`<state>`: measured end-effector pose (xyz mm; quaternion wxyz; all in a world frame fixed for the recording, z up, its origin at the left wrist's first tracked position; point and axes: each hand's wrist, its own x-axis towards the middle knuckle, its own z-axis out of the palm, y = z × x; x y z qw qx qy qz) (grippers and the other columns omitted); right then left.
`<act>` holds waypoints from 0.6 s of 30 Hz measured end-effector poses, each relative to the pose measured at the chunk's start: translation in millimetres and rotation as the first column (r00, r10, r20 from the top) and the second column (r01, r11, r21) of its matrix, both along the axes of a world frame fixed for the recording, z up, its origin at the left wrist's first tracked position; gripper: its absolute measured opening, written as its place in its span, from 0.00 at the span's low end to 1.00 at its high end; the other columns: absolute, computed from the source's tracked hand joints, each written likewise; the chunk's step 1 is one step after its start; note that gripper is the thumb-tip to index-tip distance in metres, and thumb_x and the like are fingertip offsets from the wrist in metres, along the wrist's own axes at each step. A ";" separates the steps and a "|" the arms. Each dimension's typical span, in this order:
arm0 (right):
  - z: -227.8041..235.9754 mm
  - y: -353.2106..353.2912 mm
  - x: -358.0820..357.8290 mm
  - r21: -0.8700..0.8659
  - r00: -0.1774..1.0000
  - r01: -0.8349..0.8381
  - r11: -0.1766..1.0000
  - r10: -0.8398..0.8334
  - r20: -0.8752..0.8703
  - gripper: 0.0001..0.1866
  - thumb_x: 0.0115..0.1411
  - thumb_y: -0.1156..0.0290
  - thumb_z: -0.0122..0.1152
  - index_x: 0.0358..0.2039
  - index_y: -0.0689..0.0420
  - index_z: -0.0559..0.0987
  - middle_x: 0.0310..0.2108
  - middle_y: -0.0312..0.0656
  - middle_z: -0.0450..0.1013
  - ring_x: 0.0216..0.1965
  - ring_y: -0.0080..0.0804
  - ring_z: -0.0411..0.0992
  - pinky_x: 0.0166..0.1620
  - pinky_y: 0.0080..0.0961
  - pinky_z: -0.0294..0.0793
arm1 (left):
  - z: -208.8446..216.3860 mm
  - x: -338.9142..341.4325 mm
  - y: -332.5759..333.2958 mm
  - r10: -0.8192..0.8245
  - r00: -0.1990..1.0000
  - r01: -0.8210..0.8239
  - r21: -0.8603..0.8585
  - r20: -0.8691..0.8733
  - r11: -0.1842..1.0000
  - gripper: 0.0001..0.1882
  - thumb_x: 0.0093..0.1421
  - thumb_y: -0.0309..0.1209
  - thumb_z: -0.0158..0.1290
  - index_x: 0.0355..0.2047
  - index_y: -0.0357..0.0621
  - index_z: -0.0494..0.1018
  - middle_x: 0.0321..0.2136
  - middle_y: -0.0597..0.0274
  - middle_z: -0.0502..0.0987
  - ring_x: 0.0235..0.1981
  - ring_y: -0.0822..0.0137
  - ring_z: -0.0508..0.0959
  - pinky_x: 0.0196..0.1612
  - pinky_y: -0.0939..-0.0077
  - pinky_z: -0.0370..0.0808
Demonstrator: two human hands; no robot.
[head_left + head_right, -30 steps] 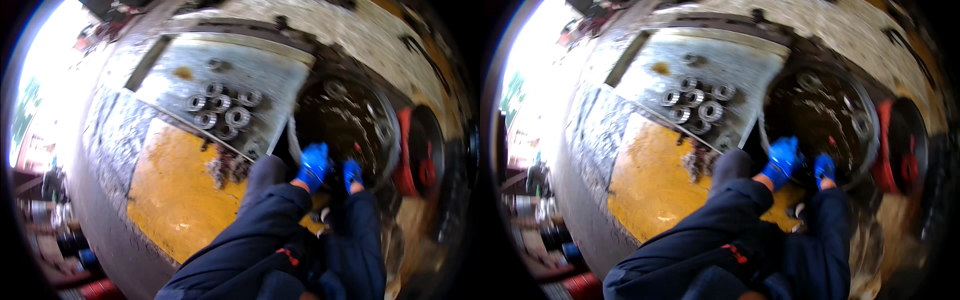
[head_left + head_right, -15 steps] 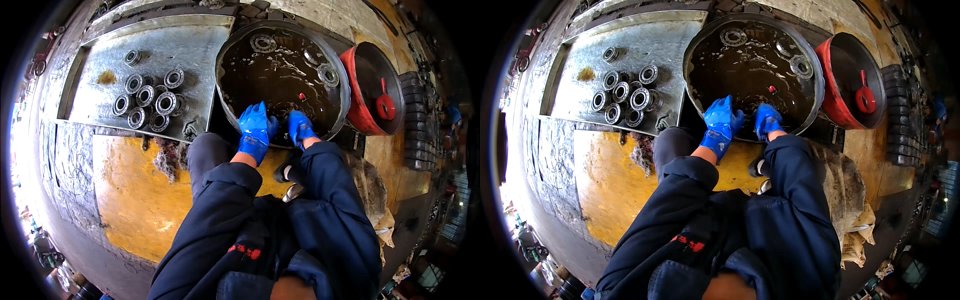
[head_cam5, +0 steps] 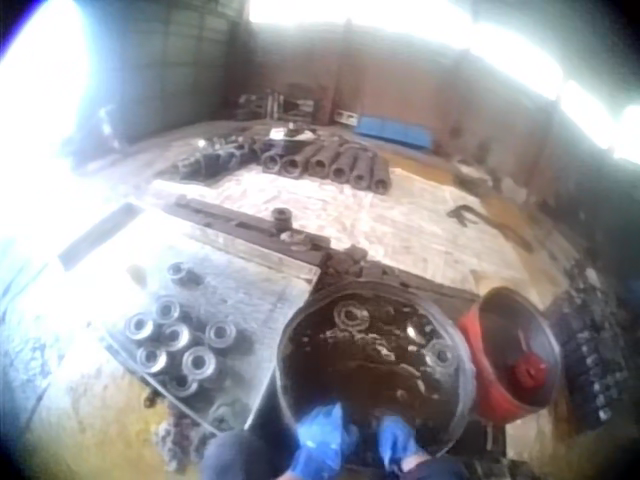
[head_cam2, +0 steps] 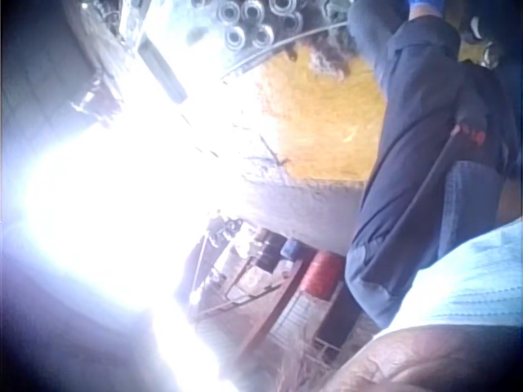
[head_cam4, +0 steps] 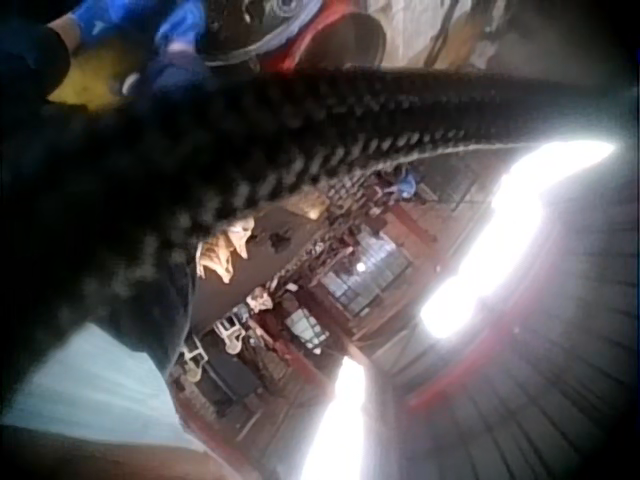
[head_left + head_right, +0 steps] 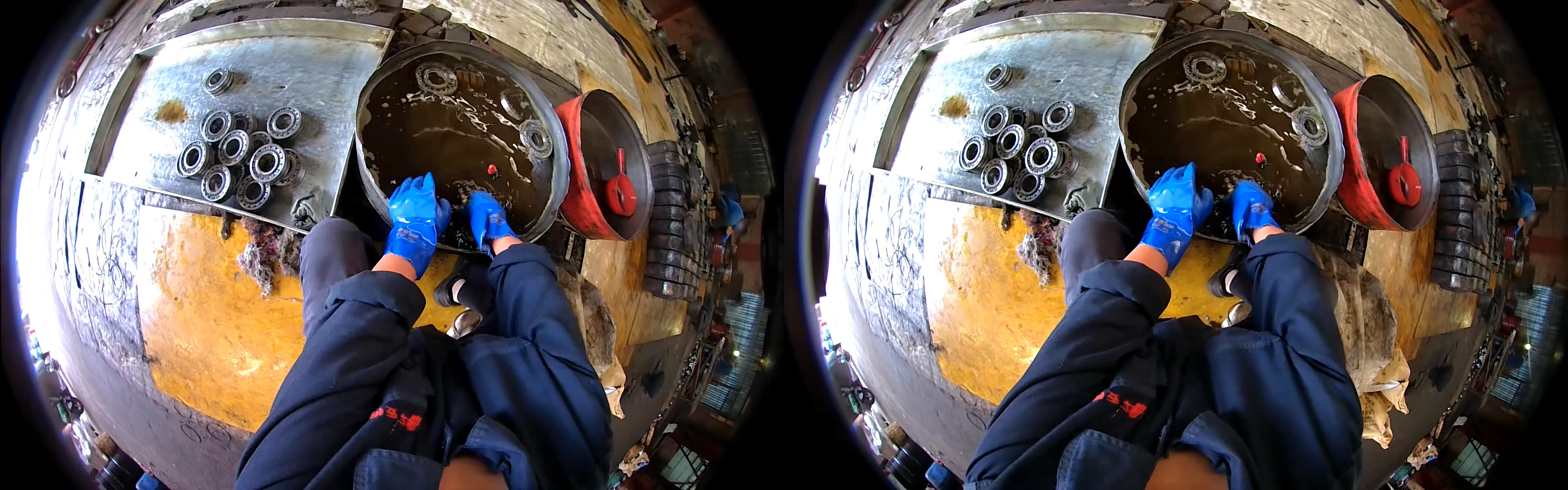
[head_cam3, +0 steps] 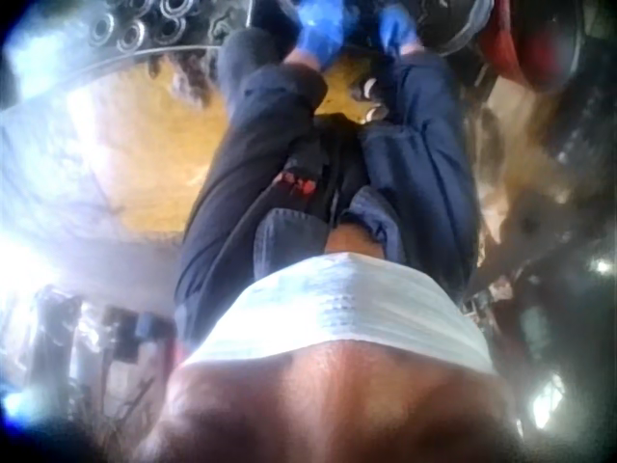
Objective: The person is cleaning metal bearings by dipping them into a container of dark liquid and scrubbing them with a red brush. They handle the bearings one by one, rotating them to clean different sides, and place the cleaned bearings onto a metal tray.
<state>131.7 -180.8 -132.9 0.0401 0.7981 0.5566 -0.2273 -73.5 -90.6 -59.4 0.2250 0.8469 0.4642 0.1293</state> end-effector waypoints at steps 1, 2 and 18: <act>32.8 35.1 -28.7 -0.299 0.995 0.026 0.954 0.003 0.096 0.19 0.66 0.56 0.54 0.49 0.52 0.84 0.49 0.49 0.79 0.52 0.49 0.77 0.53 0.42 0.77 | -3.8 -7.8 -0.1 0.016 1.000 -0.016 0.011 -0.025 1.000 0.34 0.54 0.45 0.59 0.59 0.41 0.72 0.54 0.48 0.78 0.57 0.49 0.75 0.61 0.57 0.71; 32.9 43.6 -33.5 -0.316 0.984 -0.087 0.945 0.131 0.123 0.18 0.65 0.58 0.54 0.49 0.51 0.84 0.49 0.49 0.79 0.52 0.50 0.77 0.53 0.43 0.77 | -1.7 -4.6 -1.0 0.005 1.000 -0.004 0.026 -0.027 1.000 0.34 0.54 0.45 0.59 0.59 0.41 0.72 0.54 0.48 0.78 0.58 0.49 0.75 0.62 0.57 0.71; 8.4 41.3 -28.4 -0.319 0.941 -0.201 0.926 0.273 0.202 0.17 0.63 0.60 0.57 0.47 0.51 0.85 0.49 0.51 0.79 0.50 0.51 0.78 0.51 0.43 0.78 | 4.3 0.3 -0.1 -0.025 0.996 0.017 -0.086 -0.091 0.996 0.39 0.56 0.51 0.57 0.63 0.42 0.67 0.61 0.51 0.72 0.66 0.50 0.67 0.67 0.54 0.63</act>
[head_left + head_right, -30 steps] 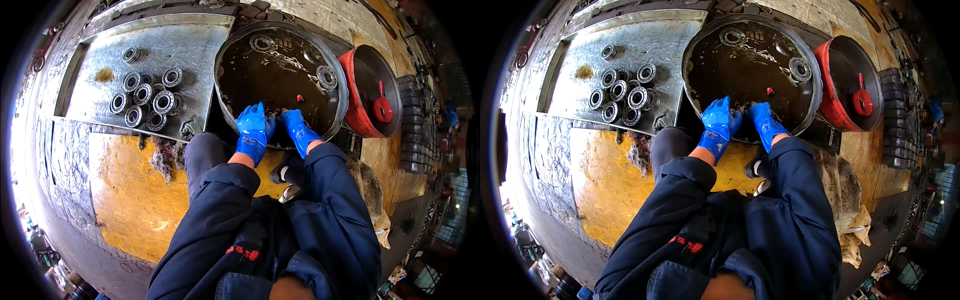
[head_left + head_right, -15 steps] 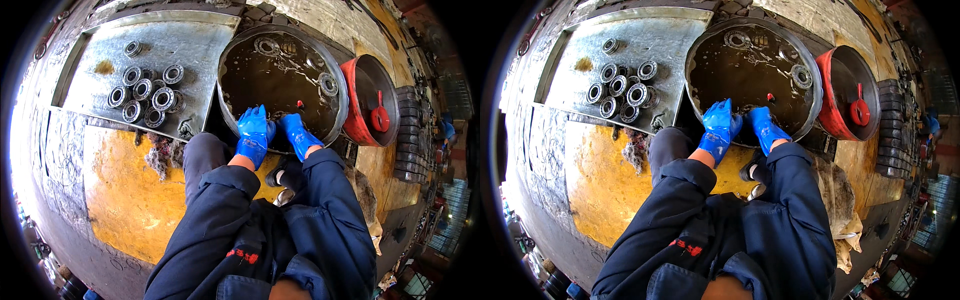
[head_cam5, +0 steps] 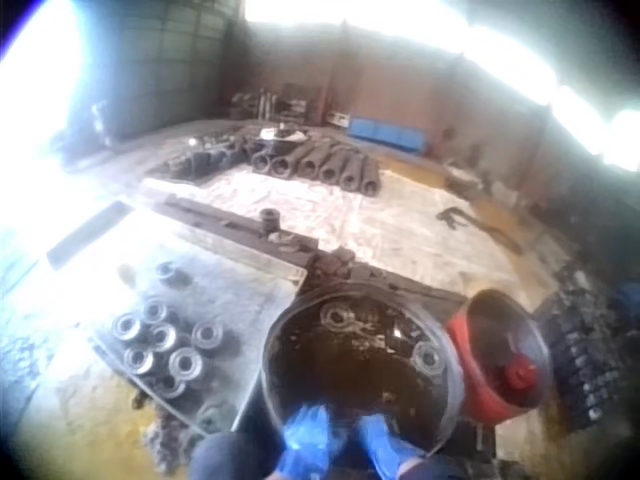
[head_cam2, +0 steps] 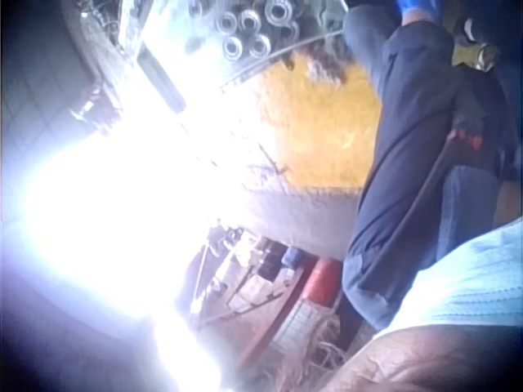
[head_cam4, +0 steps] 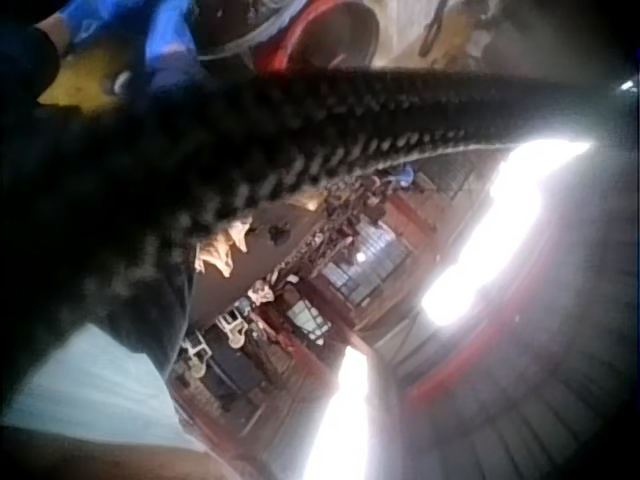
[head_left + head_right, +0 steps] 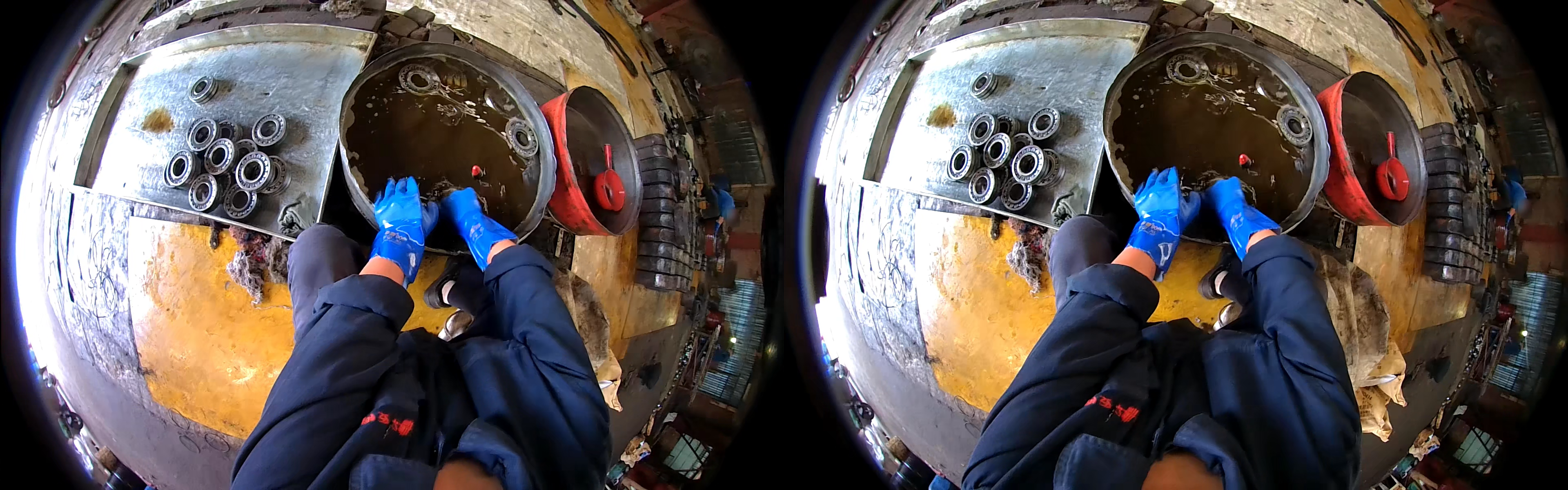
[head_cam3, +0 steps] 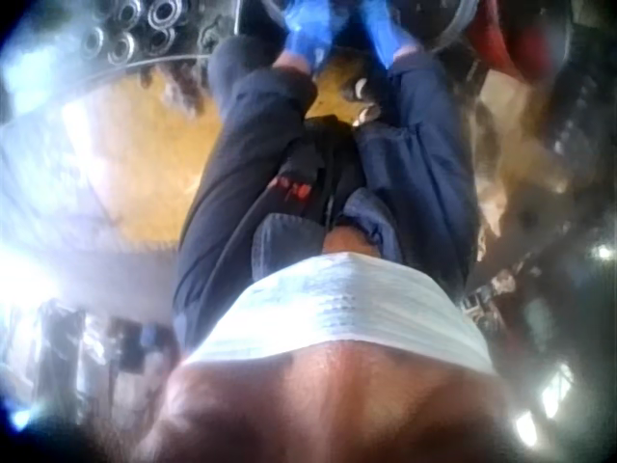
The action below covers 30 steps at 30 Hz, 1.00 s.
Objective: The person is cleaning metal bearings by dipping them into a container of dark liquid and scrubbing them with a red brush. They handle the bearings one by one, rotating them to clean different sides, and place the cleaned bearings onto a metal tray.
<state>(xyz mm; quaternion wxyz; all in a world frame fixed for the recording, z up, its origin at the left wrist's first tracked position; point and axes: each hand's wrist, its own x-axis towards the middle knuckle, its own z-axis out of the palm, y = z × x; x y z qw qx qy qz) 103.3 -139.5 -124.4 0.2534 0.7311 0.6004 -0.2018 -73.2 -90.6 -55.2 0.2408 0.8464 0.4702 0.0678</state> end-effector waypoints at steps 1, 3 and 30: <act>4.8 3.4 -1.7 -0.047 0.985 -0.170 0.984 0.171 0.007 0.16 0.62 0.60 0.58 0.47 0.50 0.85 0.49 0.50 0.79 0.49 0.51 0.79 0.50 0.44 0.78 | 0.5 0.3 0.6 0.011 1.000 -0.012 0.050 0.015 0.999 0.32 0.55 0.49 0.57 0.55 0.39 0.74 0.53 0.50 0.78 0.58 0.49 0.74 0.61 0.57 0.71; 28.0 8.7 -10.1 -0.091 0.997 0.072 0.993 -0.074 -0.020 0.17 0.63 0.59 0.56 0.48 0.50 0.84 0.49 0.50 0.79 0.50 0.52 0.78 0.51 0.45 0.77 | 2.5 -5.7 5.4 -0.002 0.998 0.002 0.007 -0.060 1.000 0.28 0.55 0.49 0.57 0.50 0.40 0.76 0.48 0.50 0.80 0.53 0.50 0.78 0.56 0.57 0.75; 19.9 -3.5 -10.8 0.154 0.999 0.021 0.988 -0.017 -0.031 0.15 0.63 0.58 0.55 0.43 0.46 0.87 0.45 0.45 0.82 0.49 0.42 0.80 0.48 0.41 0.79 | 22.8 -0.4 6.0 -0.033 0.998 0.028 -0.118 -0.045 0.993 0.30 0.56 0.46 0.58 0.55 0.41 0.74 0.51 0.52 0.80 0.57 0.52 0.76 0.59 0.59 0.73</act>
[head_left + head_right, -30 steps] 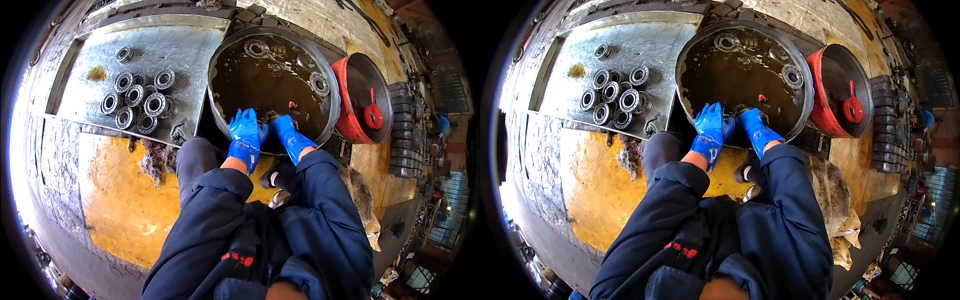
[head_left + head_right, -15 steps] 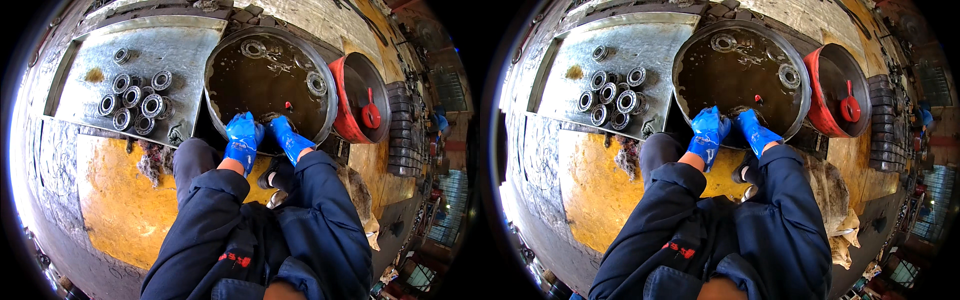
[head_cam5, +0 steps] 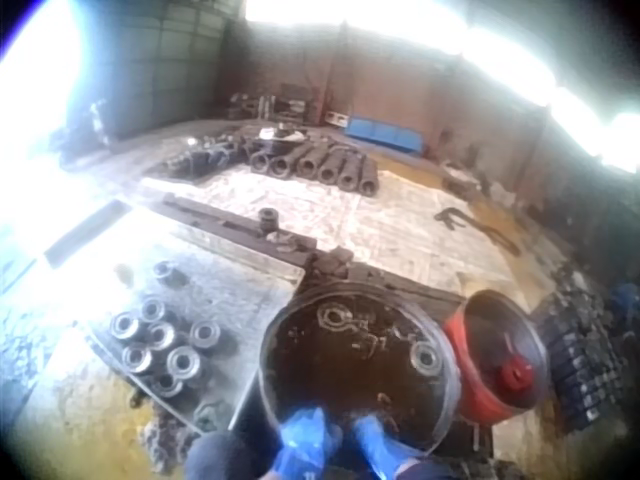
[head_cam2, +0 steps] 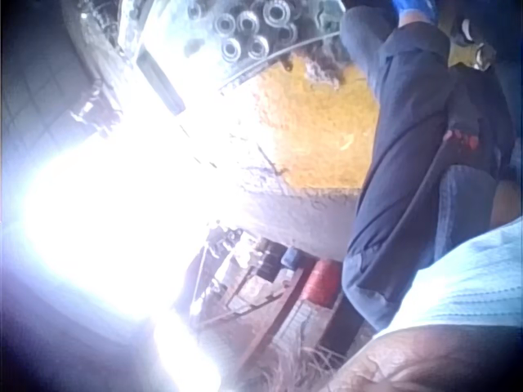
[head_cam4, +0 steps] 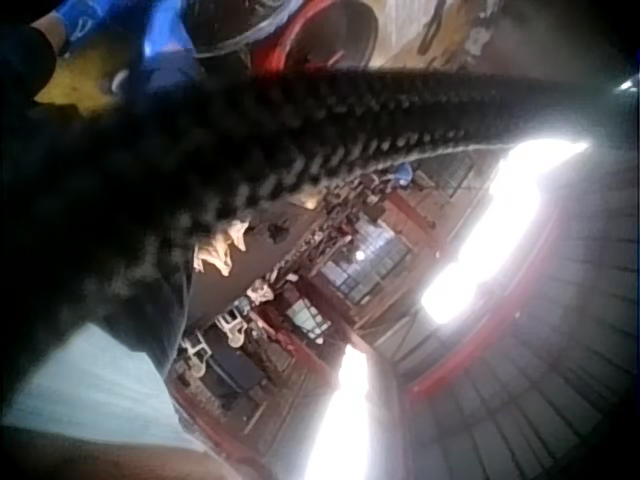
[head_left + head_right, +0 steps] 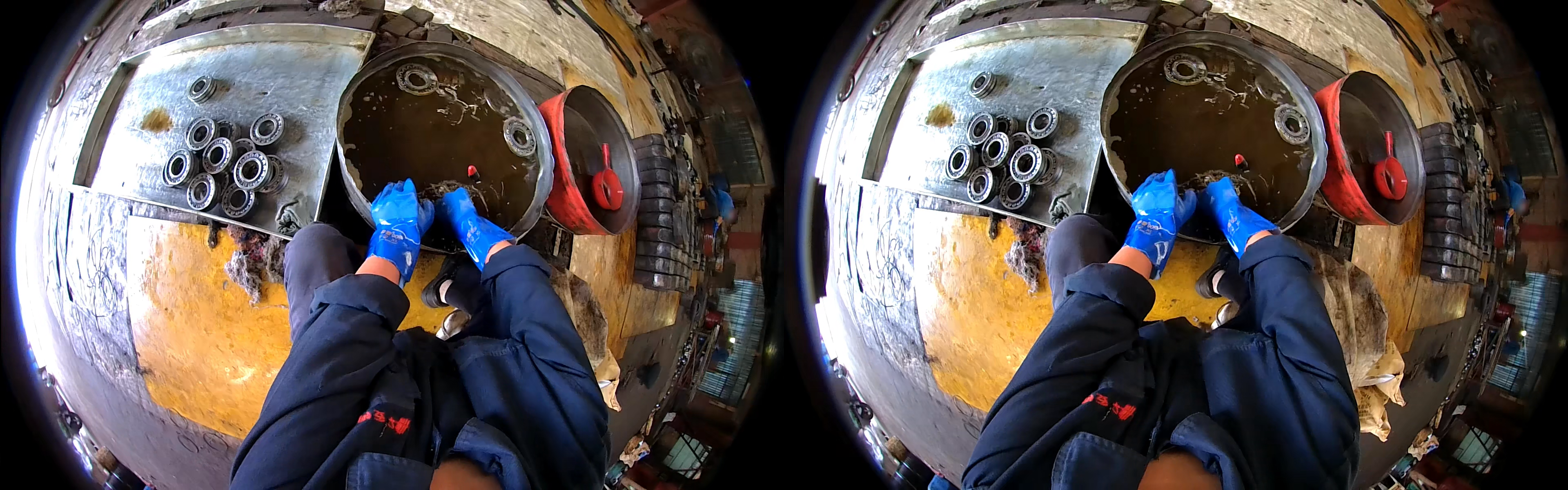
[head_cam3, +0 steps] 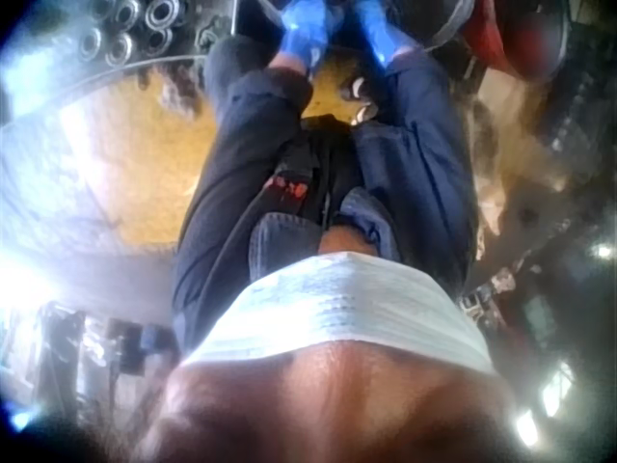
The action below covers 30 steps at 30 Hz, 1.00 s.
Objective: The person is cleaning metal bearings by dipping them into a container of dark liquid and scrubbing them with a red brush. They handle the bearings one by one, rotating them to clean different sides, and place the cleaned bearings onto a metal tray.
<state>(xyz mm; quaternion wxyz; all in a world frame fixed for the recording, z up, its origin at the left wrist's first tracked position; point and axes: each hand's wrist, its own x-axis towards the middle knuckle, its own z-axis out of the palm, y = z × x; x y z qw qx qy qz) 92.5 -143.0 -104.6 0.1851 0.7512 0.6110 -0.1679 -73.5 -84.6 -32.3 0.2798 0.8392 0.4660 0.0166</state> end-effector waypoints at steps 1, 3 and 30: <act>-3.5 -0.2 4.2 -0.063 0.999 0.027 0.998 -0.025 0.032 0.15 0.63 0.58 0.55 0.42 0.46 0.87 0.44 0.45 0.82 0.49 0.42 0.80 0.48 0.41 0.79 | -3.2 1.4 -1.2 -0.004 1.000 0.003 0.028 0.012 1.000 0.30 0.56 0.47 0.58 0.55 0.41 0.74 0.51 0.53 0.80 0.56 0.52 0.76 0.59 0.59 0.73; -6.2 -2.7 4.2 -0.067 0.994 0.106 0.992 -0.106 0.003 0.16 0.64 0.59 0.54 0.42 0.50 0.87 0.44 0.49 0.81 0.50 0.44 0.79 0.49 0.39 0.78 | -7.6 -3.6 -1.0 0.028 0.999 -0.029 0.038 0.028 0.999 0.31 0.56 0.47 0.59 0.55 0.42 0.74 0.51 0.53 0.80 0.56 0.52 0.76 0.59 0.60 0.73; -13.3 8.9 1.9 -0.300 0.984 -0.153 0.942 0.174 0.044 0.19 0.66 0.53 0.51 0.47 0.45 0.85 0.48 0.47 0.80 0.52 0.47 0.78 0.52 0.41 0.77 | -19.4 -4.3 -1.1 0.037 0.996 -0.048 0.129 0.087 0.991 0.30 0.53 0.51 0.59 0.49 0.41 0.76 0.45 0.48 0.81 0.49 0.49 0.79 0.53 0.56 0.76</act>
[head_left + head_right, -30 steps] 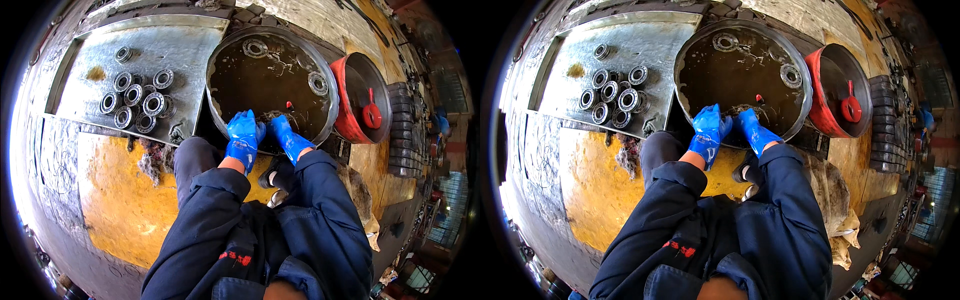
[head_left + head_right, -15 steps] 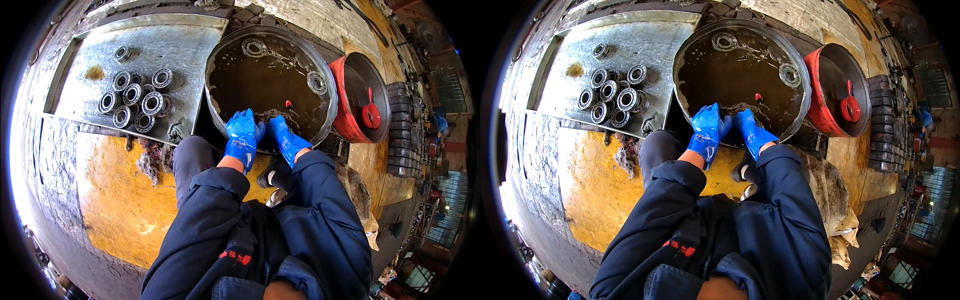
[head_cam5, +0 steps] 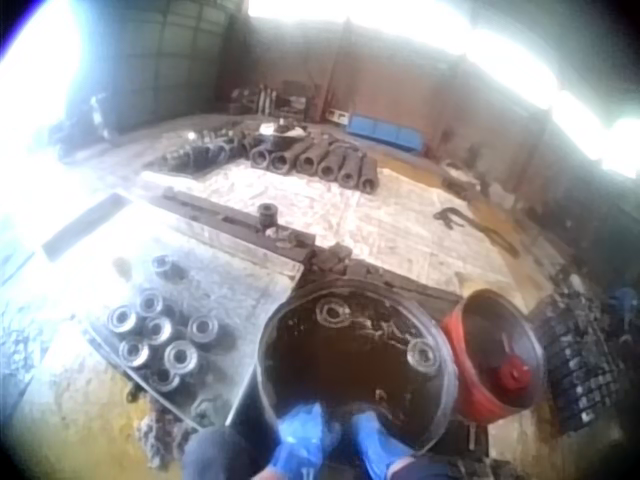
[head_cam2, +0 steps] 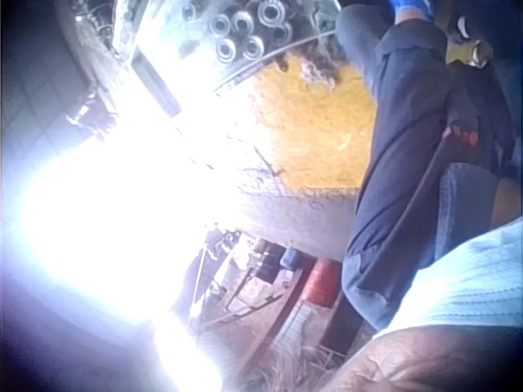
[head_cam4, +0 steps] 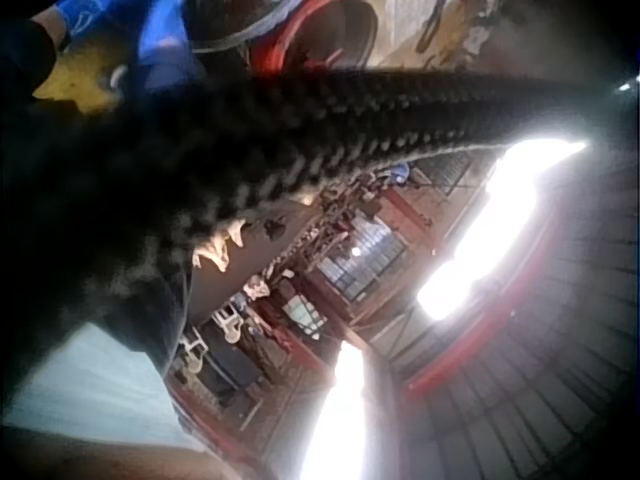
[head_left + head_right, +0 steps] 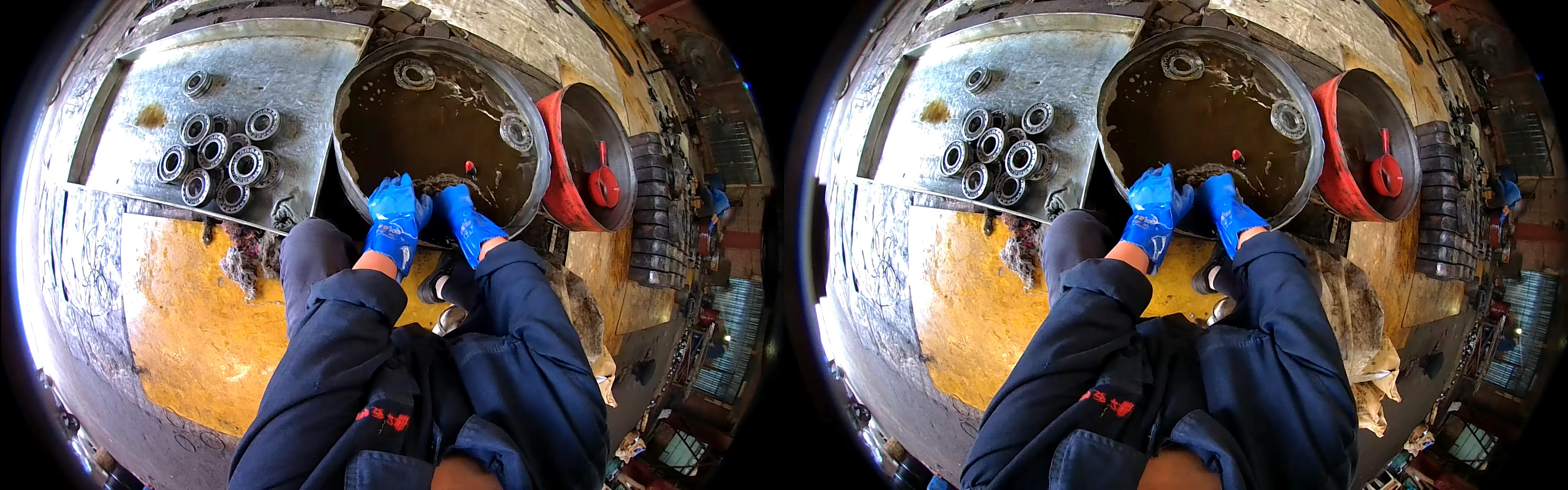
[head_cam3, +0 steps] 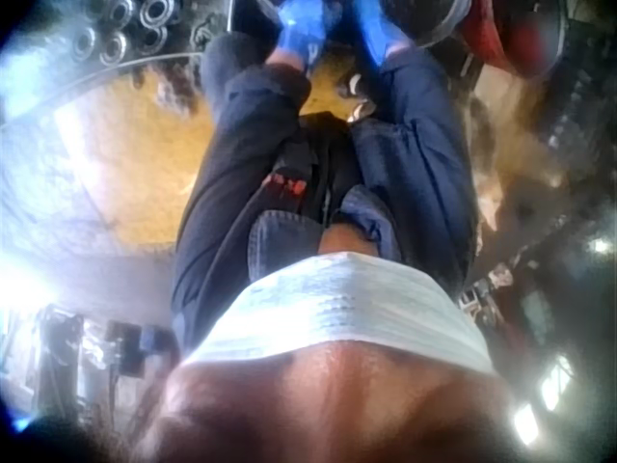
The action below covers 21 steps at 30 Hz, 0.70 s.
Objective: The person is cleaning metal bearings by dipping them into a container of dark liquid and scrubbing them with a red brush. They handle the bearings one by one, rotating them to clean different sides, and place the cleaned bearings onto a metal tray.
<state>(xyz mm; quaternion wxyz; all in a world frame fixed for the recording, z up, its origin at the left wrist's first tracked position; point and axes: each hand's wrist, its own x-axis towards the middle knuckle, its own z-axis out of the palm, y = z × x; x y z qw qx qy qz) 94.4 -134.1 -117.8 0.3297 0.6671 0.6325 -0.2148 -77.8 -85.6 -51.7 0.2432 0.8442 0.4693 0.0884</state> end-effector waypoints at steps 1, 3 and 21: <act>1.8 -3.3 -2.6 0.171 0.950 0.311 0.935 -0.308 -0.041 0.17 0.66 0.57 0.51 0.43 0.48 0.87 0.44 0.45 0.82 0.47 0.46 0.80 0.46 0.39 0.77 | -2.9 -1.7 0.2 0.013 1.000 -0.013 0.013 -0.005 1.000 0.30 0.53 0.51 0.59 0.49 0.41 0.76 0.45 0.48 0.81 0.50 0.49 0.79 0.54 0.56 0.76; -8.7 -32.6 19.4 0.290 0.925 0.372 0.882 -0.327 -0.192 0.16 0.64 0.58 0.54 0.41 0.51 0.86 0.44 0.48 0.81 0.47 0.48 0.80 0.45 0.39 0.78 | 0.8 1.4 0.6 0.000 1.000 0.000 -0.011 -0.007 1.000 0.30 0.53 0.51 0.59 0.49 0.41 0.76 0.45 0.48 0.81 0.49 0.50 0.79 0.53 0.56 0.77; 8.5 -58.4 18.3 0.456 0.838 0.506 0.732 -0.293 -0.460 0.13 0.64 0.64 0.54 0.40 0.53 0.85 0.45 0.51 0.80 0.48 0.49 0.79 0.45 0.43 0.79 | -0.6 1.9 0.1 0.011 1.000 -0.011 -0.003 -0.001 1.000 0.29 0.53 0.50 0.59 0.47 0.41 0.77 0.43 0.50 0.82 0.47 0.50 0.80 0.51 0.56 0.78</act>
